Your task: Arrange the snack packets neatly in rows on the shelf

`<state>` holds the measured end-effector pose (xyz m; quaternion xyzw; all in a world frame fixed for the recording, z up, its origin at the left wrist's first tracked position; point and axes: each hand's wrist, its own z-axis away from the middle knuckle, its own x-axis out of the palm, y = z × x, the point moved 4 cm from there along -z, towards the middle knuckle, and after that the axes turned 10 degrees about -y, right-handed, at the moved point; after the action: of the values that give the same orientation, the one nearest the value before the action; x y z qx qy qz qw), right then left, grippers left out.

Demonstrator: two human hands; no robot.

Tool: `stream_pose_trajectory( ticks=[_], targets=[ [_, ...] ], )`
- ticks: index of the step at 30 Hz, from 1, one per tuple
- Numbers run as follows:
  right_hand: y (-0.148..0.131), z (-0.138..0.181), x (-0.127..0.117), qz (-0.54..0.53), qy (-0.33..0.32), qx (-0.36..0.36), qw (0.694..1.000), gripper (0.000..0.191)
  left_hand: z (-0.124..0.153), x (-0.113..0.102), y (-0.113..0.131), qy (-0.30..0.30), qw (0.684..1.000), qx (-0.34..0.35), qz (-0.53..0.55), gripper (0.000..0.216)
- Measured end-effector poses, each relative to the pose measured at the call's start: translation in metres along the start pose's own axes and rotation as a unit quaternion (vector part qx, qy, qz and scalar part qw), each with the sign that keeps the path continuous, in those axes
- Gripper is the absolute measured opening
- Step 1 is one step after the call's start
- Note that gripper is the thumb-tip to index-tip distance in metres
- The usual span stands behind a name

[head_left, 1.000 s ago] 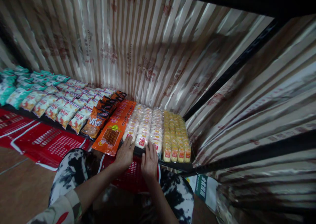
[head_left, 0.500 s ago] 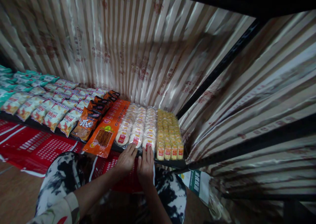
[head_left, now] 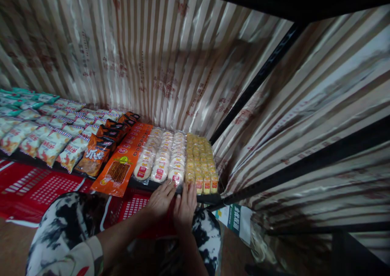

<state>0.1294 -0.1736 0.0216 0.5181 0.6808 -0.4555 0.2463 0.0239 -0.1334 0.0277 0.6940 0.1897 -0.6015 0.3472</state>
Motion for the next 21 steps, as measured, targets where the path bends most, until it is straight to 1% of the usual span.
stream_pose_trajectory(
  ticks=[2, 6, 11, 16, 21],
  targets=[
    [0.009, 0.000, -0.005, 0.002, -0.002, 0.008, 1.000, 0.050, -0.003, 0.005, 0.002, -0.009, 1.000, 0.001, 0.002, 0.044],
    [0.019, -0.002, -0.006, -0.011, -0.031, 0.004, 0.999, 0.049, -0.007, 0.011, 0.002, -0.017, 1.000, -0.008, -0.001, 0.045],
    [0.017, 0.002, -0.007, -0.001, -0.016, -0.003, 1.000, 0.050, -0.009, 0.005, 0.006, -0.013, 1.000, 0.002, -0.004, 0.046],
    [0.013, 0.007, -0.002, 0.013, -0.020, -0.024, 0.999, 0.052, -0.009, 0.004, 0.006, -0.024, 1.000, 0.011, 0.009, 0.042],
    [0.014, 0.008, 0.000, -0.001, -0.018, -0.024, 1.000, 0.052, -0.010, 0.005, 0.012, 0.015, 0.999, 0.027, 0.039, 0.043]
  ],
)
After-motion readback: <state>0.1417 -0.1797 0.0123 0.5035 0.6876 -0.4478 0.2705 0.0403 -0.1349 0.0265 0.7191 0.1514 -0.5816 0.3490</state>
